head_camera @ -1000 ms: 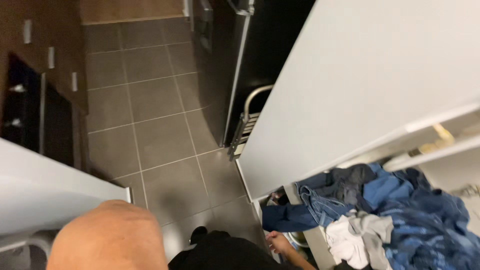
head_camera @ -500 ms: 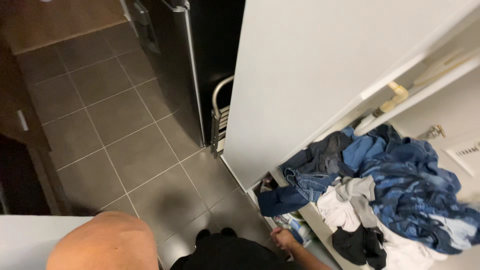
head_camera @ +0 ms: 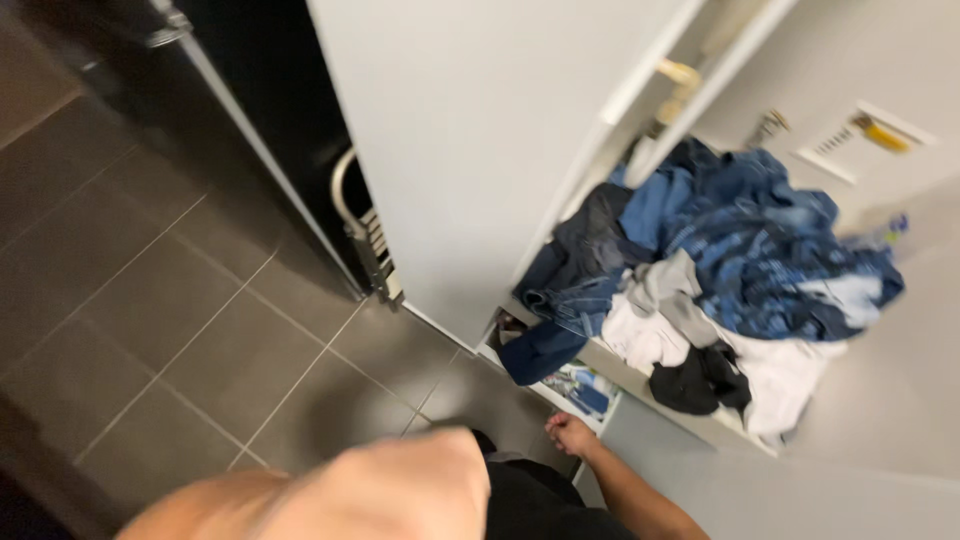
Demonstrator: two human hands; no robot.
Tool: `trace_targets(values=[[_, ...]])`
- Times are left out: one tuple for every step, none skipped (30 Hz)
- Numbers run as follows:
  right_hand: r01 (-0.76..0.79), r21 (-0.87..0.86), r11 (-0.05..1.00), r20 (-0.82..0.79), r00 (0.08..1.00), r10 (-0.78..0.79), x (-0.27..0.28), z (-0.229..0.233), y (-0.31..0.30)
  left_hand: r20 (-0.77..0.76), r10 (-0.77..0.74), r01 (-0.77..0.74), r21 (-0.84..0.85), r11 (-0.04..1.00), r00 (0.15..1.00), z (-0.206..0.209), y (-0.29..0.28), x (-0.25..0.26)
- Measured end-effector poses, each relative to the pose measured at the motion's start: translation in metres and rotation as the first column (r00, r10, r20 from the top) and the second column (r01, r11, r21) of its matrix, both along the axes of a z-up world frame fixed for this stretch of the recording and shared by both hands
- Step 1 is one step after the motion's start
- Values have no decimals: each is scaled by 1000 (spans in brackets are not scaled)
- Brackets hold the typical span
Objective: The person picks up a white shirt, a black shirt, a pair of socks, and a grey cloth from a pile of laundry on the floor and places each item one at a time into the washing machine.
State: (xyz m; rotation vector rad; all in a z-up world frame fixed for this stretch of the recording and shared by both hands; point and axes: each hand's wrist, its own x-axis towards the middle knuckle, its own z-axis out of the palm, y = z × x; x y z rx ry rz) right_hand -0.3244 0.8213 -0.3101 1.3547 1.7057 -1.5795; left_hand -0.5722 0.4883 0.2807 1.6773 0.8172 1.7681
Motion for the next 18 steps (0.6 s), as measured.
trace_targets(values=[[42,-3,999,0,999,-42,1,6,-3,0,-42,42,-3,999,999,4,15,-10],[60,39,997,-61,996,-58,6,13,-7,-13,16,-18,-153,988,1000,7,32,-18],[81,83,993,-120,990,-71,10,20,-10,-43,69,-79,-297,951,997,11,49,-25],[125,79,989,-118,986,-115,11,33,-12,-42,24,-36,-302,953,999,-46,65,-36],[68,126,990,-194,980,-43,12,46,-13,-31,124,-120,-557,822,992,-104,76,-37],[15,182,983,-259,965,33,17,59,-13,-57,219,-184,-765,617,974,-165,81,-28],[57,178,982,-253,967,-10,19,73,-17,-53,175,-152,-769,621,983,-237,85,-38],[84,211,974,-277,961,-23,20,89,-17,-245,153,-289,-822,490,957,-308,82,-37],[111,244,963,-299,954,-34,21,105,-17,-429,101,-435,-826,359,898,-376,71,-29],[131,239,962,-293,954,-57,22,121,-14,-424,78,-422,-830,365,902,-431,56,-29],[112,300,947,-288,957,-22,23,138,-11,-445,-11,-428,-867,254,895,-485,42,-27],[88,358,930,-282,959,18,22,154,-7,-457,-98,-443,-886,137,884,-537,27,-24],[104,352,930,-278,961,-2,21,169,-7,-453,-118,-437,-889,139,884,-549,15,-21],[129,366,922,-305,952,-12,18,185,-3,-430,-217,-426,-902,67,876,-562,5,-20],[155,379,912,-333,943,-22,15,201,0,-398,-312,-420,-907,-5,863,-573,-5,-19],[160,378,912,-333,943,-27,12,214,6,-398,-317,-421,-907,-4,861,-570,-10,-24],[133,455,881,-392,918,64,9,227,11,-247,-296,-317,-924,-214,922,-567,-16,-29],[108,531,840,-439,884,164,5,241,19,-100,-235,-193,-890,-413,967,-565,-19,-33]])
